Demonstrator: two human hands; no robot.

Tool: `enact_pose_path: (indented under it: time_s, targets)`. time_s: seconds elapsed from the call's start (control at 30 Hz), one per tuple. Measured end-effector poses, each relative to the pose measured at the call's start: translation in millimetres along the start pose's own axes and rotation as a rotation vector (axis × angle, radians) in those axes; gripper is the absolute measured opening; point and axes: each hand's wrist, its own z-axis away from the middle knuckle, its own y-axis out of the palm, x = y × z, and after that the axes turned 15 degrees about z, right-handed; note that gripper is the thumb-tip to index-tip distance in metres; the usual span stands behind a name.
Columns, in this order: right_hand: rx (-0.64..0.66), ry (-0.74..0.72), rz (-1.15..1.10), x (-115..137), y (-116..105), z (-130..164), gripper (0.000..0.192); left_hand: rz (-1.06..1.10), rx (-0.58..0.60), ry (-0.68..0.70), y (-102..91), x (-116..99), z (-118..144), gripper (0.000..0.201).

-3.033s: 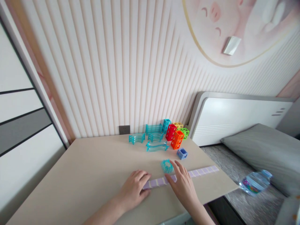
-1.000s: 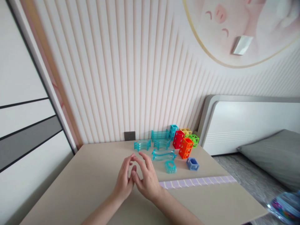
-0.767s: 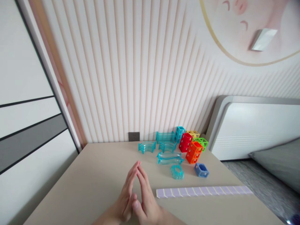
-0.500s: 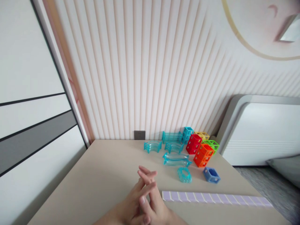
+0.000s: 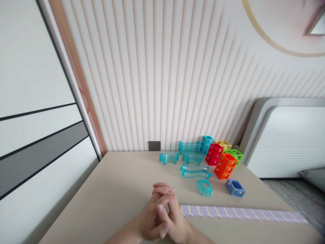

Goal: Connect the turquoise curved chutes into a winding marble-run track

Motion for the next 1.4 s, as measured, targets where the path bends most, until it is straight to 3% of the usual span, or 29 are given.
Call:
enact_pose_path:
  time_s: [0.13,0.27,0.6,0.93,1.4]
  targets:
    - [0.007,-0.006,-0.012,-0.2,-0.9,-0.7,0.026,-0.018,0.015,-0.018,-2.8,-6.0,-1.9,0.063]
    - [0.02,0.011,-0.026,-2.0,-0.1,-1.7,0.032,-0.006,0.0,0.048,-4.5,-5.2,-2.9,0.06]
    - [0.098,0.0,0.06,-3.1,-6.1,0.0,0.041,-0.003,0.065,0.048,-8.1,-5.7,-3.3,0.061]
    - [0.097,0.023,0.005,-12.7,-2.0,2.2,0.04,0.003,0.001,0.115,-6.5,-0.7,-8.8,0.06]
    - [0.119,0.004,0.036,-13.2,-7.6,-0.1,0.045,-0.021,0.011,0.126,-7.4,-5.6,-11.1,0.057]
